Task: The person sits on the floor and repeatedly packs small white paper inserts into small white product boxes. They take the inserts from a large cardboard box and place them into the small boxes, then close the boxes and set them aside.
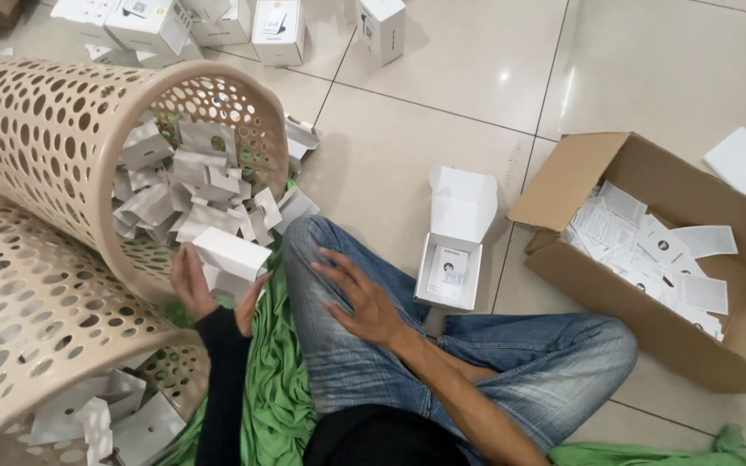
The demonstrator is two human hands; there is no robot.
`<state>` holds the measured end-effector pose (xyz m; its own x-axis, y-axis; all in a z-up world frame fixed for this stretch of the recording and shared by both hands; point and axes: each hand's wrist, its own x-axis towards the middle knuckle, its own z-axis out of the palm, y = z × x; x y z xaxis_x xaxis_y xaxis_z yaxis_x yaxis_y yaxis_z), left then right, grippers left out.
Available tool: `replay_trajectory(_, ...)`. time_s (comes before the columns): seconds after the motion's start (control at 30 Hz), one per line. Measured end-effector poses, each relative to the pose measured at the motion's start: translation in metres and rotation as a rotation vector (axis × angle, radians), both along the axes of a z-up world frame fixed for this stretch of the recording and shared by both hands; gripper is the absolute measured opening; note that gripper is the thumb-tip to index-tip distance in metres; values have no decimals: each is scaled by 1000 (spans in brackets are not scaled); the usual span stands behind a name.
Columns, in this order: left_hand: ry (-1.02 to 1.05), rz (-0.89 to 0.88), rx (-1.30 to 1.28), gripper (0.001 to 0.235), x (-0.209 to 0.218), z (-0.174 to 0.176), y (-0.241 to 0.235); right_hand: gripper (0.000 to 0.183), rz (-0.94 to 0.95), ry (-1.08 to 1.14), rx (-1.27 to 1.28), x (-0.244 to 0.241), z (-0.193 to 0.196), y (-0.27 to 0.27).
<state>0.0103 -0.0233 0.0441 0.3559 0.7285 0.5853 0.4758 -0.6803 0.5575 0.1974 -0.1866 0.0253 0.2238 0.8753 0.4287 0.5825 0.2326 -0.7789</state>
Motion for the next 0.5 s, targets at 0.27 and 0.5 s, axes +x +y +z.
replay_trajectory(0.27,98,-207,32,104,16,13,17,68,-66,117,-94,12,-12,-8)
replay_trajectory(0.5,-330,-605,-846,78,20,-25,4,110,174,704,-256,-1,-12,32)
